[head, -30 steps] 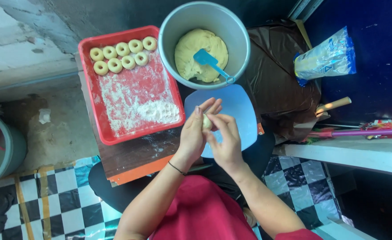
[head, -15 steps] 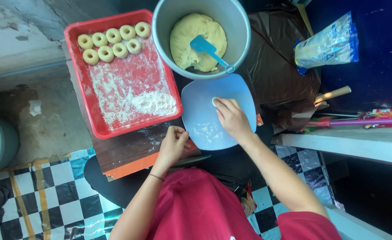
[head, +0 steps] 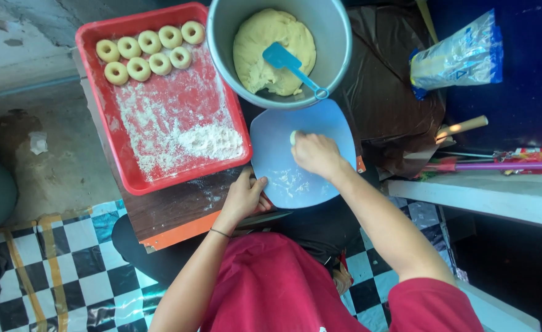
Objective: Shaping pieces of dough into donuts by hand and placing them on a floured tray.
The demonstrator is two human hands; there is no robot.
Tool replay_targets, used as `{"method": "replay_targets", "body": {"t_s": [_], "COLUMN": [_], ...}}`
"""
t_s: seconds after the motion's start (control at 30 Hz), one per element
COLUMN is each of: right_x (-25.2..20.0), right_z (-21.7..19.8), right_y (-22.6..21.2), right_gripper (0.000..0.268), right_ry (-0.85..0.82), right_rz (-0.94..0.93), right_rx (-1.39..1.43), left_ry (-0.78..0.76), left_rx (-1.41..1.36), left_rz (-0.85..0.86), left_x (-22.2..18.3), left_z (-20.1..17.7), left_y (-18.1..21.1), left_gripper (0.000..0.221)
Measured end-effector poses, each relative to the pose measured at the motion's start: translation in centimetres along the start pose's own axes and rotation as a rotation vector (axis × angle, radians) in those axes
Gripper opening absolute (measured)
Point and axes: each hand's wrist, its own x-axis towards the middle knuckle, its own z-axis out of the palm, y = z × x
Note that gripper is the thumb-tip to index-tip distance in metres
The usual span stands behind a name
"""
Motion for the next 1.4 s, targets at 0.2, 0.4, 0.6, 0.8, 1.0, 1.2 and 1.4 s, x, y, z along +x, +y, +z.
{"method": "replay_targets", "body": {"t_s": [0.2,0.4,0.6,0.8,1.0,1.2,1.4], "right_x": [5.2,-3.9,-0.8,0.2,-0.3,-5.2,-2.9], "right_z": [4.9,-8.2,0.1,-0.3,3.3,4.0,1.4], "right_y": [-1.8,-3.9,3.7,0.4,2.6,1.6,3.1], "right_gripper": [0.029,0.041,0.023,0.015,0.010,0.041,0.024], "right_ry": [0.020,-0.165,0.506,0.421,0.730,0.767,0.454], "right_rz": [0.128,-0.029,-0.140,-0.107,-0.311,-0.329,-0.277], "right_rx": [-0.152,0.427,0.377,0.311,-0.026,-0.180,0.239], "left_ry": [-0.019,-0.011,0.010,0.042,0.036,0.019,0.004], "left_rx": [0.005,-0.029,0.033,0.097,0.093,0.031,-0.002], "left_rz": [-0.021,-0.010,-0.005,0.023,0.044,0.022,0.034], "left_x": [-0.1,-0.1,-0.3,-0.6,-0.6,-0.2,0.1], "left_z": [-0.2,-0.3,0.0,0.1,0.1,0.0,-0.1], "left_y": [0.9,0.4,0.0,0.0,0.0,-0.6,-0.9], "left_gripper": [0.045,0.046,0.049,0.048,0.046,0.044,0.041]}}
